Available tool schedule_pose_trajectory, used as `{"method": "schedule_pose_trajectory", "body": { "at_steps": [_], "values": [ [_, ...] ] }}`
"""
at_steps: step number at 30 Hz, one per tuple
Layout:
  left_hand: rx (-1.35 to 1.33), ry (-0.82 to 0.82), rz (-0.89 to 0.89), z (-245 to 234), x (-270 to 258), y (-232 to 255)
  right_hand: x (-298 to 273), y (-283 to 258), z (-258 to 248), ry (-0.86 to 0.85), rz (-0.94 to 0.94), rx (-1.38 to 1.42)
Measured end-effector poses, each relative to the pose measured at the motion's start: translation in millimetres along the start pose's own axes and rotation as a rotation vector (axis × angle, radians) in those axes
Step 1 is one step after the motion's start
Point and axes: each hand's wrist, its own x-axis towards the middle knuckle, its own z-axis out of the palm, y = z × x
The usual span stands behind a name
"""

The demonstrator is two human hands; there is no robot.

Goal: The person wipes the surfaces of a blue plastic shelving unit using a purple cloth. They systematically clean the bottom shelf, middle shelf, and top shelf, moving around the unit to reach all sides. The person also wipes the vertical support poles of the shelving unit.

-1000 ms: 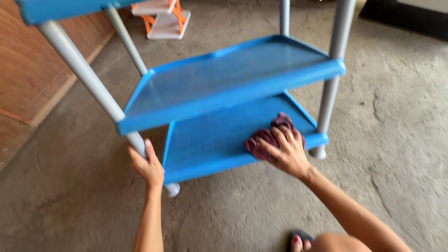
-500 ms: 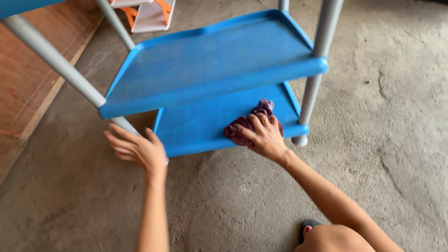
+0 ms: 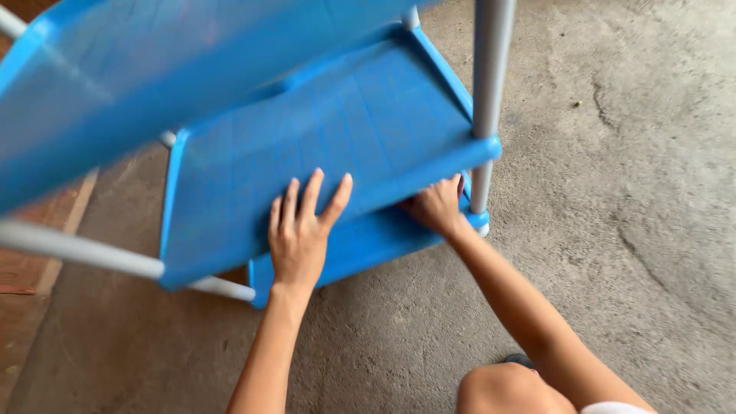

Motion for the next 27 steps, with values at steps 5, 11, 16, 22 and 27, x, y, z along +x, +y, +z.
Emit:
{"method": "schedule_pose_trajectory", "body": {
  "at_steps": [5,11,16,22,27],
  "values": [
    [0.025,-0.018,0.041,-2.1,-30.8,24.7,65.1,69.1,84.8,0.382,-0.293,0.674],
    [-0.031,-0.033,0.028,-0.7,-31.2,16.6,7.9,41.9,79.5,0.294,-0.276,0.259],
    [-0.014,-0.107,0.002,-0.3,-36.5,18.6,-104.4,-34.9,-6.6,0.255,-0.199,-0.07],
    [-0.408,-0.053,0.062,-16.2,-37.6,-7.0,-95.1,-47.8,-80.3,-0.062,-0.123,0.449],
    [-0.232,0.151,-0.024,-30.6,-84.3,-67.4,-85.6,-81.8,-144.9,-0.418,-0.165,0.486]
  ]
}}
